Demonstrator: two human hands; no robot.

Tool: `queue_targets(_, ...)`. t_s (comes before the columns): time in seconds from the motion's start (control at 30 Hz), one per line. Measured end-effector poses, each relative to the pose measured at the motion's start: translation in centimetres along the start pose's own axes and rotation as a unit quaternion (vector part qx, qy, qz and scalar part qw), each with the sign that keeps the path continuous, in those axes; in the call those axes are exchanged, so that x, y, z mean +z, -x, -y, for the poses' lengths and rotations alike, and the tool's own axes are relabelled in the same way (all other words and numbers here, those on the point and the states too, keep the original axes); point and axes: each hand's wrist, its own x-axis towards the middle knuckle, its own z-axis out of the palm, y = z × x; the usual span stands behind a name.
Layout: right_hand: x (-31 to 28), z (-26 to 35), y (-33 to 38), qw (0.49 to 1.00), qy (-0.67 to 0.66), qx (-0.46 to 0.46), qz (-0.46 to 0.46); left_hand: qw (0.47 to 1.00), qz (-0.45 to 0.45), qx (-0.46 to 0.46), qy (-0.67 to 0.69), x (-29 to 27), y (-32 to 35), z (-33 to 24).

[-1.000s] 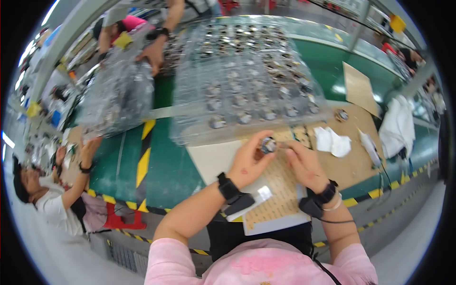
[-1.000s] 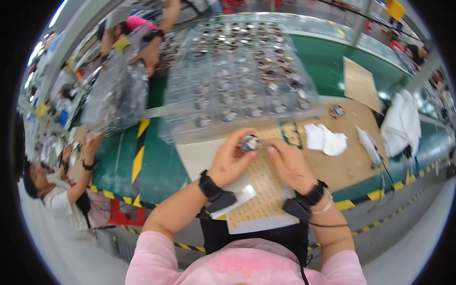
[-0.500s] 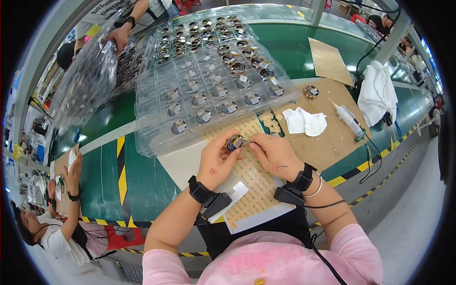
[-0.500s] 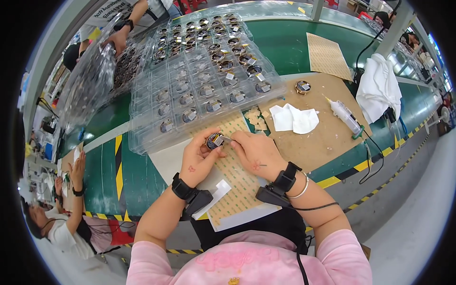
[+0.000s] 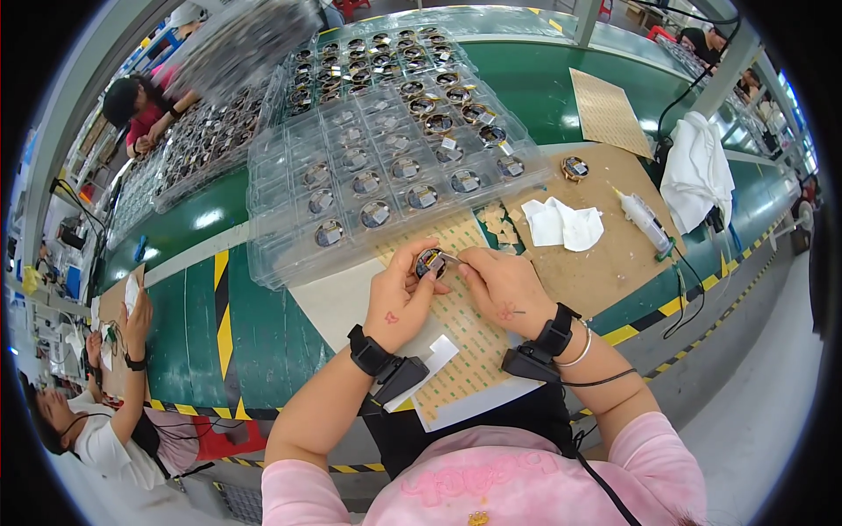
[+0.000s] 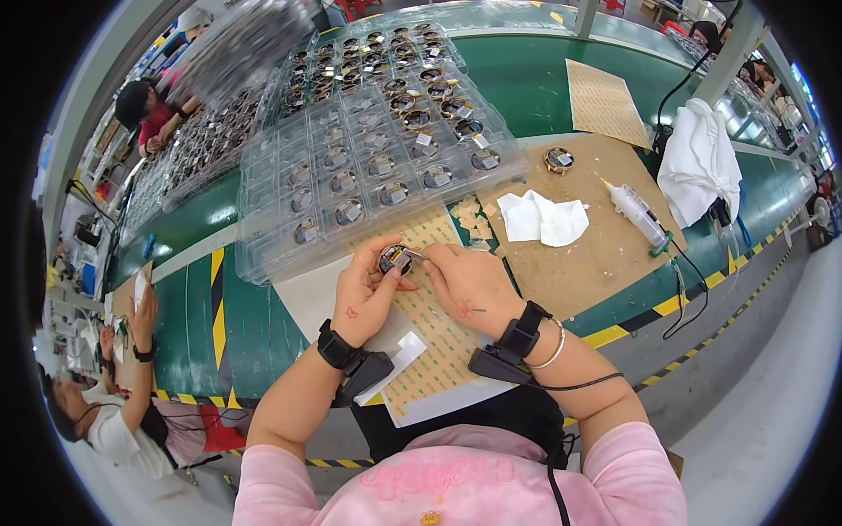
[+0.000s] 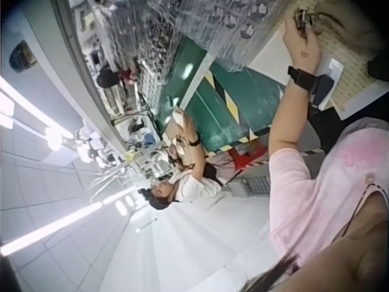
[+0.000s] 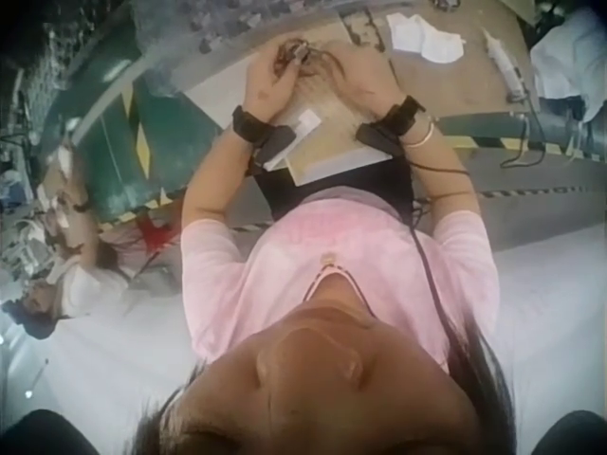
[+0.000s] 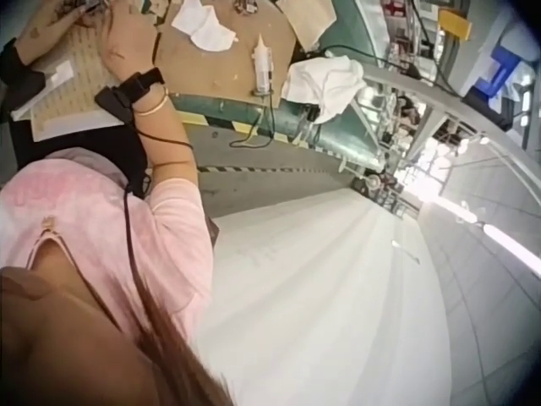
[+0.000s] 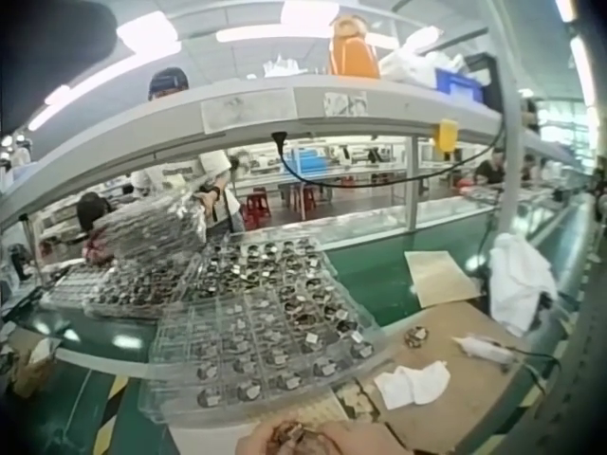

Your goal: The person picks up a watch component from a tray, peels a small adhesive piece from a sheet, and applies it to the component. Using tweezers, they press down and secure the adhesive and internal parts within the watch casing before setting it aside.

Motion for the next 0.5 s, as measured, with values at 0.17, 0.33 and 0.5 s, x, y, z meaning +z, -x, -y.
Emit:
queue_targets(0.17,-0.2,0.4,0.0,0.998,-0.049,0.002,-0.033,1.0,0.013,0.015,-0.019,-0.1,0.2,0.3)
queue_targets(0.33,-0.4,0.8,-0.1,0.989,-0.142,-0.001,-0.03,0.998,0.055,0.007,0.012,-0.2,0.2,0.5)
queue_targets(0.5,0.0,0.5,-0.1,0.991,-0.103,-0.054,-0.067,0.998,0.053,0.009,0.012,0.0,0.1,0.2)
